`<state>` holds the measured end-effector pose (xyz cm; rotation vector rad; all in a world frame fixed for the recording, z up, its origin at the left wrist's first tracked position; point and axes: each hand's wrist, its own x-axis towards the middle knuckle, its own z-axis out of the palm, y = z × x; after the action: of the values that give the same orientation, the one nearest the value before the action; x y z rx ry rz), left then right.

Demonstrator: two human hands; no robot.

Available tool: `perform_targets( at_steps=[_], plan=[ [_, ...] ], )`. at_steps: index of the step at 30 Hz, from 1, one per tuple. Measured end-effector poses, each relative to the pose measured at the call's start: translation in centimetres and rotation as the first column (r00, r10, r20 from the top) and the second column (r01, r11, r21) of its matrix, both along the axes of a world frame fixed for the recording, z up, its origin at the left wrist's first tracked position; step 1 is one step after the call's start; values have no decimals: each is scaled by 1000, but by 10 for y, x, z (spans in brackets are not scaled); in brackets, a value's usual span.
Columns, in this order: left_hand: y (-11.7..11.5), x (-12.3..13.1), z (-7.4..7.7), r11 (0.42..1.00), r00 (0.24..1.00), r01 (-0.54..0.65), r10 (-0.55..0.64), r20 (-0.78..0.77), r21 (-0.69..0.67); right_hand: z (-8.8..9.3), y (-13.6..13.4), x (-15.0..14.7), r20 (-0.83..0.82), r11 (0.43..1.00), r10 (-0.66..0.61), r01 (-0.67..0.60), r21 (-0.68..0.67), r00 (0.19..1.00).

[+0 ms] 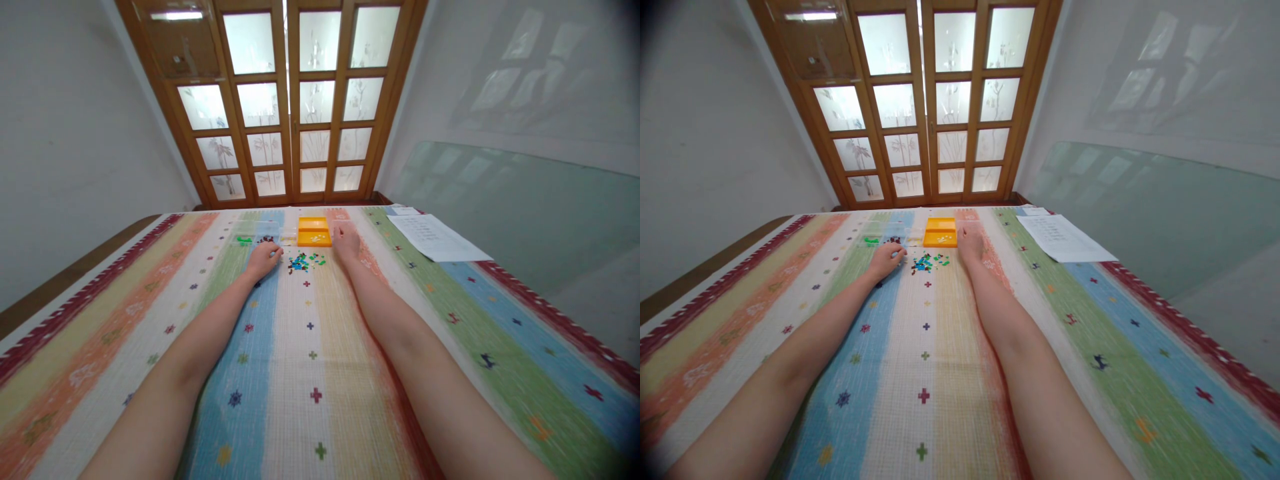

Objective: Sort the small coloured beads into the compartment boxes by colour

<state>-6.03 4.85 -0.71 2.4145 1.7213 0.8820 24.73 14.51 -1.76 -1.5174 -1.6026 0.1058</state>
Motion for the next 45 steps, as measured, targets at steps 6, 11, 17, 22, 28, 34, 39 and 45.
perform_targets(
  at_steps=[6, 11, 17, 22, 28, 34, 39, 45],
  plan=[
    [-5, 5, 4, 999, 999, 37, -37, -28, -15, -1, 1, -5, 103, 995, 74, -80, 55, 992],
    [-9, 9, 6, 983, 989, 150, -149, 16, -102, -4, -1, -13, 156, 982, 158, -172, 83, 975],
    [-11, 12, 8, 955, 965, 261, -264, -4, -141, -3, -10, -26, 184, 969, 210, -229, 87, 960],
    [-10, 11, 7, 936, 952, 299, -305, -5, -185, -3, -14, -34, 216, 953, 260, -286, 100, 941],
    [-9, 10, 4, 927, 950, 311, -296, 101, -209, -3, -17, -38, 218, 949, 276, -302, 92, 936],
    [0, 6, -1, 960, 876, 207, -96, 473, -188, -2, -19, -39, 205, 947, 288, -310, 84, 936],
    [8, -1, -3, 982, 787, 56, 68, 613, -182, -1, -20, -38, 189, 946, 295, -314, 81, 937],
    [16, -11, -10, 985, 711, -27, 138, 689, -170, 0, -22, -40, 216, 938, 316, -339, 75, 924]
  ],
)
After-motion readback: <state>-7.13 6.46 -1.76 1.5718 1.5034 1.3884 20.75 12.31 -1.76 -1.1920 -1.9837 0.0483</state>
